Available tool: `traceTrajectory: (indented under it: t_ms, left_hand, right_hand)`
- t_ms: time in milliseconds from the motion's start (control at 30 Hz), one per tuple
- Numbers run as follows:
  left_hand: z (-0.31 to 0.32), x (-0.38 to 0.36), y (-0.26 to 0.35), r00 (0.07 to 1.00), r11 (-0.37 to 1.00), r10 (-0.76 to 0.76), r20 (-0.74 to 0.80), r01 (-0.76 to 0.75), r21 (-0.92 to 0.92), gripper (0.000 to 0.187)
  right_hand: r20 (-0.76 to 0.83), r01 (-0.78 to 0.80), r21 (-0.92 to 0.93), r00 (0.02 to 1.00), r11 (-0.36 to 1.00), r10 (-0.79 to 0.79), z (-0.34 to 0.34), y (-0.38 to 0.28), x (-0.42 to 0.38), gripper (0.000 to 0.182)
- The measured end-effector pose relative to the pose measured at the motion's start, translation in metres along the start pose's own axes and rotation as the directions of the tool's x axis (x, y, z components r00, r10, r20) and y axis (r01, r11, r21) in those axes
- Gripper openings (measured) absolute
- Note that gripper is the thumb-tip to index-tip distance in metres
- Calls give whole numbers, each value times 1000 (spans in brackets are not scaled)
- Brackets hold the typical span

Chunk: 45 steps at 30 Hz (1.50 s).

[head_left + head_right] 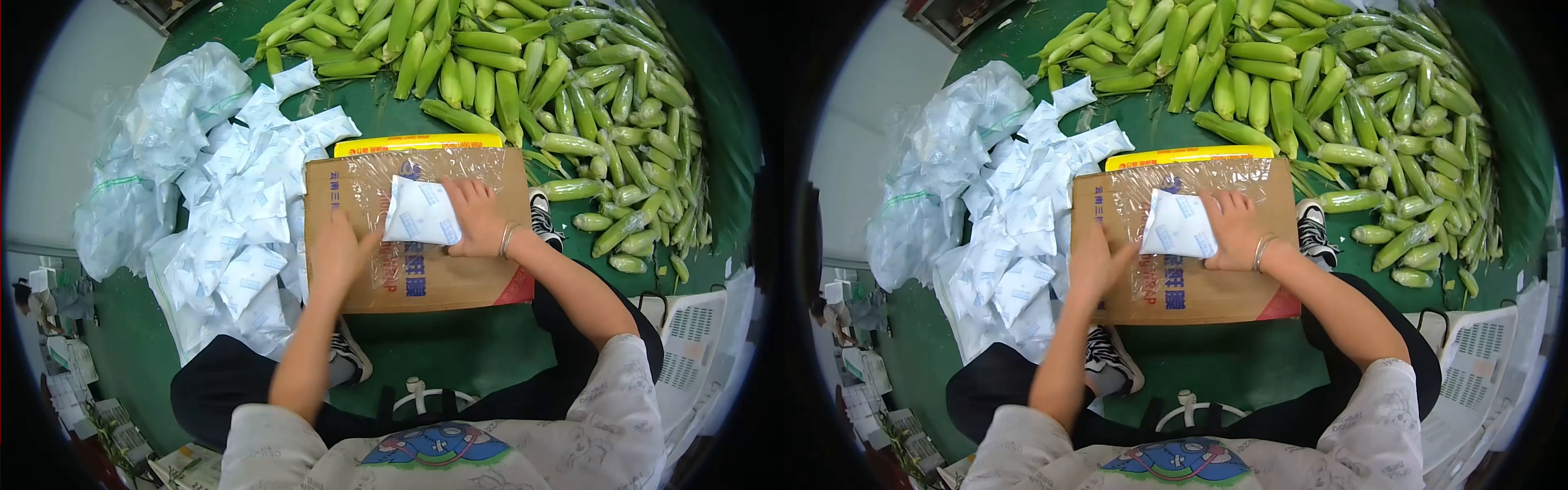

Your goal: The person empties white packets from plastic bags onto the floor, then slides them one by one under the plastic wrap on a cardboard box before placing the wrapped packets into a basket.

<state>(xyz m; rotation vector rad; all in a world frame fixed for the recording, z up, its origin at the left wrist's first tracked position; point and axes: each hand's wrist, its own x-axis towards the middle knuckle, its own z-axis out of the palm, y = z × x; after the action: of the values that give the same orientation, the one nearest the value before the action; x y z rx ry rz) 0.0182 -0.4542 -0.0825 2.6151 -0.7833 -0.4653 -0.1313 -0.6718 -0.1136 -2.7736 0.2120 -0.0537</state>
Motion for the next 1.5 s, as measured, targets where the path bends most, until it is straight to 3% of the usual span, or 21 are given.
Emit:
traceTrajectory:
  t_ms: [67,200,300,367,433,500,533,567,667,700,733,800,833,900,1000,1167,1233,1300,1367,1433,1500]
  left_hand:
    - [19,-40,-8,971,989,-132,201,114,97,52]
    - [56,-58,-18,993,985,106,-50,-98,145,41]
    - [23,-39,-49,988,993,44,151,-27,-111,30]
    - [-32,-44,-54,897,656,96,432,270,-705,19]
    - [-43,-34,-22,945,690,164,284,96,-717,15]
    - [-28,-16,12,902,688,409,-139,-405,-602,12]
    - [-7,-6,21,746,613,559,-362,-665,-425,13]
    - [8,-3,23,727,608,656,-203,-668,-429,12]
    - [25,3,19,877,830,465,124,-382,-407,31]
    - [16,-11,25,852,888,437,288,-356,-292,69]
    - [20,-11,15,562,528,824,-66,-806,-267,100]
    - [24,4,20,506,515,847,165,-857,-15,116]
    - [30,11,19,481,455,866,137,-871,184,96]
    - [54,35,5,435,412,900,21,-866,284,68]
    - [39,37,10,428,412,903,37,-886,214,46]
    - [19,16,32,627,590,767,134,-772,237,47]
    - [20,1,43,671,633,728,141,-737,235,48]
    - [28,-14,58,691,653,722,31,-695,302,46]
    - [24,-34,71,683,625,716,145,-719,304,45]
    - [18,-42,68,656,587,705,270,-753,298,45]
    - [8,-40,49,605,625,712,355,-778,72,46]
  right_hand:
    - [1,-40,31,999,999,40,-1,-3,0,111]
    - [-163,-137,185,972,973,168,13,-6,-14,115]
    - [-234,-229,62,943,971,237,5,-9,-31,117]
    - [-219,-151,-2,964,989,147,3,-17,-40,116]
    - [-183,-65,-62,982,996,52,2,-32,-46,116]
    - [-168,152,-154,970,976,-178,-6,-58,-37,114]
    - [-86,214,-187,969,959,-233,-15,-63,-29,113]
    - [-86,218,-186,968,958,-237,-16,-61,-28,113]
    - [200,53,199,975,979,-93,-16,-45,-6,106]
    - [340,-173,490,940,854,-5,-7,-32,-3,105]
    - [230,-29,389,971,921,-67,-13,-27,5,103]
    - [273,-46,559,953,828,-131,-6,-10,19,99]
    - [317,-123,469,948,874,-37,-22,-21,16,99]
    - [449,-362,764,893,534,-38,-31,-25,5,90]
    - [99,-8,652,992,758,-74,-15,12,-48,63]
    - [7,-97,321,995,942,101,-30,31,-107,27]
    - [-222,-131,763,867,633,447,-47,28,-100,14]
    - [-314,-131,731,806,670,501,-69,1,-75,15]
    - [-345,-110,702,812,703,471,-64,-16,-52,17]
    - [-80,-176,477,967,861,242,-54,-60,-46,22]
    - [-200,-1,292,978,956,62,-31,-107,-81,46]
